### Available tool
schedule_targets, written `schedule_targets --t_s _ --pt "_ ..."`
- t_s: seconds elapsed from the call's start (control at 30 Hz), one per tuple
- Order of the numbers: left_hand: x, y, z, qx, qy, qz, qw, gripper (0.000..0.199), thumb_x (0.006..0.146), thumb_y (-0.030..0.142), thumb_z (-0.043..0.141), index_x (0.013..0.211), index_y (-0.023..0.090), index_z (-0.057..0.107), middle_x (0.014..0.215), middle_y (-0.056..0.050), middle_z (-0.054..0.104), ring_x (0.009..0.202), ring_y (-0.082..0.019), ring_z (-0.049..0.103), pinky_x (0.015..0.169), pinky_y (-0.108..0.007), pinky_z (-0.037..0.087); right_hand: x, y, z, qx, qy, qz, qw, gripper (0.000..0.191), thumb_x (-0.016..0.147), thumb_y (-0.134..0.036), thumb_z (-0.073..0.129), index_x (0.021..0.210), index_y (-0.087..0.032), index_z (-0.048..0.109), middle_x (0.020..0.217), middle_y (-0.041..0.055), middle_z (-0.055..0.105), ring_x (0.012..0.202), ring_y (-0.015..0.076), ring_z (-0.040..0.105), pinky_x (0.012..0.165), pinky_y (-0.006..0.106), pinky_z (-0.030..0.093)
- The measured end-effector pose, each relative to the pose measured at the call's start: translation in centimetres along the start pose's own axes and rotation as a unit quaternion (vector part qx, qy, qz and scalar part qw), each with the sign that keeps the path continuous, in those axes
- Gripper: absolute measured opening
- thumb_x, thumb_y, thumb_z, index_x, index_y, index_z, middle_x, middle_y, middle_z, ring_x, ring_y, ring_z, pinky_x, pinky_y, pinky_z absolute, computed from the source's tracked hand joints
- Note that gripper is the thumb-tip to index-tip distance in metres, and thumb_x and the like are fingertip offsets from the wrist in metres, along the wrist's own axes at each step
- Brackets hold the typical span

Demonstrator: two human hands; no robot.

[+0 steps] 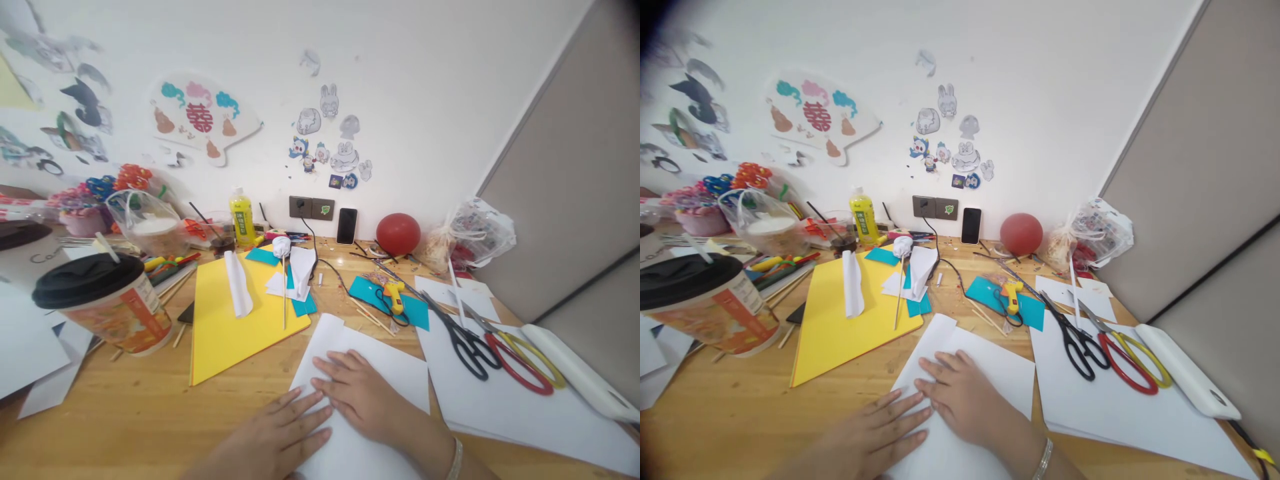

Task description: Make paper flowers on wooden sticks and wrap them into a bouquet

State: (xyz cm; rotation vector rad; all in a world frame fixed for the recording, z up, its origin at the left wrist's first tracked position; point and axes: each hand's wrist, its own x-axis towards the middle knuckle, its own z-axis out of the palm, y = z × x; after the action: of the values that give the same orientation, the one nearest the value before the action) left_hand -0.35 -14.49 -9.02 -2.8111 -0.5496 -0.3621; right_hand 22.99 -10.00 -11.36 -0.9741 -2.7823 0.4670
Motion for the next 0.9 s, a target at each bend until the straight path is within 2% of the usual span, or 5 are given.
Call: schedule_targets --t_s 0.1,0.27,0.37,0.67,0.9 --pt "0.3 0.0 0.2 -0.004 0.024 -0.014 1.000 0.046 0.086 0.040 0.050 0.129 0.025 0.046 0.128 0.000 0.055 0.119 -0.014 0.048 0.100 -0.025 0.037 -0.1 0.0 -0.1 0.001 0.006 0.001 1.000 0.038 0.094 -0.029 0.032 0.130 -0.034 0.043 0.144 -0.0026 0.035 0.130 0.0200 0.030 0.104 0.044 0.023" --pt "0.0 -0.6 2.9 -0.009 0.089 0.039 0.995 0.041 0.087 0.043 0.045 0.124 0.028 0.050 0.123 0.002 0.060 0.118 -0.012 0.049 0.100 -0.022 0.036 0.5 -0.5 -0.4 0.006 0.017 -0.001 1.000 0.039 0.094 -0.030 0.032 0.132 -0.032 0.040 0.143 -0.0014 0.036 0.129 0.0198 0.030 0.106 0.043 0.020" --pt "-0.2 -0.8 3.9 0.011 0.101 0.048 0.994 0.037 0.087 0.042 0.045 0.120 0.026 0.054 0.121 0.003 0.062 0.117 -0.012 0.050 0.101 -0.022 0.034 1.2 -0.8 -0.3 0.007 0.004 -0.016 1.000 0.040 0.095 -0.036 0.029 0.135 -0.031 0.036 0.144 -0.0021 0.034 0.130 0.0208 0.027 0.106 0.044 0.018" --pt "-0.9 -0.4 4.6 0.047 0.088 0.064 0.993 0.034 0.088 0.035 0.047 0.120 0.026 0.054 0.121 0.003 0.061 0.116 -0.012 0.050 0.104 -0.024 0.031 2.9 -0.6 0.5 -0.019 0.009 -0.046 0.999 0.041 0.094 -0.043 0.031 0.133 -0.032 0.039 0.142 -0.0048 0.037 0.130 0.0200 0.028 0.107 0.044 0.016" --pt "-0.5 -0.2 3.6 0.047 0.015 0.062 0.997 0.037 0.088 0.033 0.049 0.124 0.025 0.050 0.131 0.003 0.052 0.121 -0.017 0.046 0.102 -0.029 0.035 4.7 2.6 -0.4 -0.018 0.026 0.012 0.999 0.043 0.094 -0.043 0.030 0.135 -0.033 0.035 0.140 -0.0067 0.040 0.133 0.0200 0.022 0.108 0.047 0.012"
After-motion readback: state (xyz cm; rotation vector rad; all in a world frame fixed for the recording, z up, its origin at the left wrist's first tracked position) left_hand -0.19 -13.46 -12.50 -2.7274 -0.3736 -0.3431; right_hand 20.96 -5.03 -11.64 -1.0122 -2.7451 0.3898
